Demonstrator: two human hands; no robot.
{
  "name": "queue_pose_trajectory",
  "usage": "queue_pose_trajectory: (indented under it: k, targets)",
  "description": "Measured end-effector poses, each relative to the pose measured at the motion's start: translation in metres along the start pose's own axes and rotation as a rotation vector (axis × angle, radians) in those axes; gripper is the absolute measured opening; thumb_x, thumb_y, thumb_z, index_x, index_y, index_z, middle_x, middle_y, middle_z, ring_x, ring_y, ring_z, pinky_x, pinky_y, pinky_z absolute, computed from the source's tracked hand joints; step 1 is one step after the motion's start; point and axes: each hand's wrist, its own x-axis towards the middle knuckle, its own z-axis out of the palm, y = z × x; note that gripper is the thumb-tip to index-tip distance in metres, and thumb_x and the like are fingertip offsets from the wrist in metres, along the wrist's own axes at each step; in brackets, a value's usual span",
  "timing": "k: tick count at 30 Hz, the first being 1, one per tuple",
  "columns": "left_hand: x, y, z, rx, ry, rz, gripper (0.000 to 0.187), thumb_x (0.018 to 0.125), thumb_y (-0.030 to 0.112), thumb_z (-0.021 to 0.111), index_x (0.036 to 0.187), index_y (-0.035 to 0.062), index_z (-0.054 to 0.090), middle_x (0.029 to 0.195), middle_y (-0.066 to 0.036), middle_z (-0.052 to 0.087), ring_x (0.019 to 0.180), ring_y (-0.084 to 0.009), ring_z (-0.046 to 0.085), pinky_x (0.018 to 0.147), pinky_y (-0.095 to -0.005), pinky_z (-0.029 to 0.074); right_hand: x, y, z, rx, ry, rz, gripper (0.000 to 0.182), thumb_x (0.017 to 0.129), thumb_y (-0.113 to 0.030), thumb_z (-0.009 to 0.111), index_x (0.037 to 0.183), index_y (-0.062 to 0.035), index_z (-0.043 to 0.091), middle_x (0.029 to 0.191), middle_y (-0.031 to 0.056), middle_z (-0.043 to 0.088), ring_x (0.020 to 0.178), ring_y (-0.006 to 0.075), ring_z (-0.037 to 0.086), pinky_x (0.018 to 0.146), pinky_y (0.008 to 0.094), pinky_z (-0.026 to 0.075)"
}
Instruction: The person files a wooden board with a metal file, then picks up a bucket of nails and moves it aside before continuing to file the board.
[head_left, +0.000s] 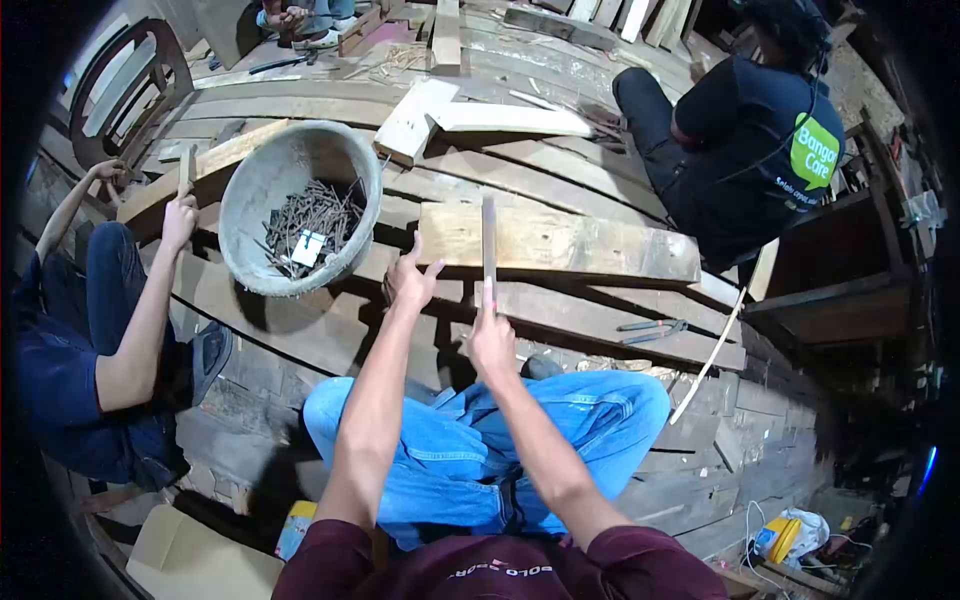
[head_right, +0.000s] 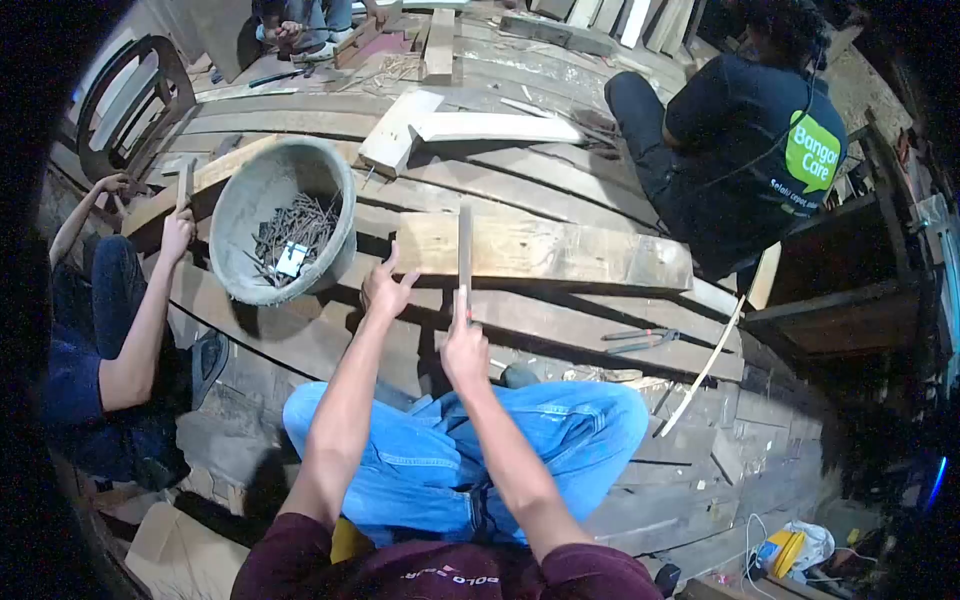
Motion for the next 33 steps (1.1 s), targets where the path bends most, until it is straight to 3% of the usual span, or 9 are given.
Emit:
queue_pose_trajectory:
  k: [5, 9, 11, 13, 14, 22, 26, 29, 33]
  targets:
    - [0.005, -0.022, 0.020, 0.029, 0.110, 0.093, 0.074, 0.080, 0.038, 0.076, 0.146, 0.0281, 0.043, 0.108, -0.023, 0.067, 0.101, -0.0391, 0.064, 0.092, -0.0440, 0.049, 0.015, -0.001, 0.009, -0.010, -0.022, 0.008, 0.072, 0.090, -0.010, 0.051, 0.155, -0.0171, 0.021, 0.072, 0.0303, 0.062, 0.065, 0.0462, 0.064, 0.060, 0.0568, 0.053]
    - [-0.004, 0.011, -0.012, -0.011, -0.056, -0.084, 0.071, 0.082, 0.036, 0.075, 0.145, 0.0268, 0.044, 0.111, -0.020, 0.068, 0.103, -0.0356, 0.065, 0.092, -0.0424, 0.050, 0.028, -0.019, -0.013, -0.006, -0.105, 0.032, 0.075, 0.089, -0.011, 0.053, 0.155, -0.0153, 0.017, 0.077, 0.0297, 0.064, 0.075, 0.0463, 0.066, 0.064, 0.0544, 0.053]
    - [-0.002, 0.004, -0.004, -0.069, -0.008, -0.030, 0.069, 0.081, 0.033, 0.076, 0.143, 0.0261, 0.047, 0.112, -0.019, 0.068, 0.103, -0.0337, 0.066, 0.093, -0.0401, 0.050, 0.008, -0.010, -0.001, 0.000, -0.094, 0.042, 0.076, 0.089, -0.011, 0.052, 0.156, -0.0158, 0.015, 0.076, 0.0318, 0.063, 0.070, 0.0469, 0.066, 0.062, 0.0567, 0.053]
    - [0.000, 0.003, -0.005, -0.036, -0.032, -0.052, 0.070, 0.081, 0.034, 0.076, 0.144, 0.0269, 0.046, 0.113, -0.019, 0.068, 0.103, -0.0345, 0.066, 0.093, -0.0405, 0.050, -0.015, -0.005, 0.012, 0.055, 0.016, -0.044, 0.068, 0.091, -0.009, 0.050, 0.154, -0.0112, 0.023, 0.059, 0.0278, 0.057, 0.052, 0.0454, 0.059, 0.051, 0.0570, 0.047]
    - [0.000, 0.003, -0.003, -0.046, -0.029, -0.055, 0.070, 0.081, 0.035, 0.076, 0.144, 0.0275, 0.046, 0.113, -0.019, 0.068, 0.103, -0.0349, 0.066, 0.093, -0.0408, 0.050, -0.013, -0.003, 0.015, -0.001, -0.099, 0.034, 0.075, 0.089, -0.011, 0.050, 0.156, -0.0167, 0.016, 0.073, 0.0326, 0.061, 0.066, 0.0477, 0.064, 0.060, 0.0572, 0.052]
    - [0.000, 0.003, -0.007, -0.015, -0.069, -0.074, 0.071, 0.081, 0.040, 0.075, 0.144, 0.0286, 0.045, 0.114, -0.020, 0.068, 0.104, -0.0345, 0.066, 0.092, -0.0412, 0.051, 0.015, -0.021, -0.004, 0.028, -0.100, -0.012, 0.067, 0.094, -0.012, 0.048, 0.153, -0.0066, 0.018, 0.068, 0.0310, 0.062, 0.065, 0.0467, 0.065, 0.058, 0.0567, 0.052]
    - [0.000, 0.001, -0.004, 0.062, -0.004, -0.036, 0.069, 0.082, 0.039, 0.074, 0.144, 0.0278, 0.046, 0.112, -0.020, 0.068, 0.103, -0.0357, 0.066, 0.090, -0.0419, 0.051, -0.005, -0.011, -0.001, 0.042, -0.172, 0.022, 0.066, 0.093, -0.012, 0.050, 0.153, -0.0110, 0.022, 0.070, 0.0309, 0.062, 0.066, 0.0455, 0.065, 0.058, 0.0562, 0.051]
    - [0.001, -0.003, 0.000, 0.051, 0.018, -0.004, 0.069, 0.082, 0.039, 0.074, 0.144, 0.0272, 0.046, 0.111, -0.020, 0.068, 0.102, -0.0363, 0.066, 0.089, -0.0424, 0.051, 0.022, -0.007, 0.010, 0.083, 0.024, -0.129, 0.067, 0.092, -0.010, 0.051, 0.153, -0.0136, 0.022, 0.062, 0.0275, 0.061, 0.059, 0.0480, 0.062, 0.057, 0.0584, 0.049]
    - [0.001, 0.006, -0.010, -0.061, -0.096, -0.100, 0.069, 0.084, 0.038, 0.073, 0.146, 0.0329, 0.041, 0.117, -0.016, 0.067, 0.107, -0.0356, 0.063, 0.095, -0.0418, 0.048, 0.035, -0.024, -0.008, 0.210, -0.119, 0.007, 0.071, 0.091, -0.010, 0.055, 0.154, -0.0117, 0.021, 0.081, 0.0299, 0.063, 0.075, 0.0454, 0.063, 0.068, 0.0526, 0.051]
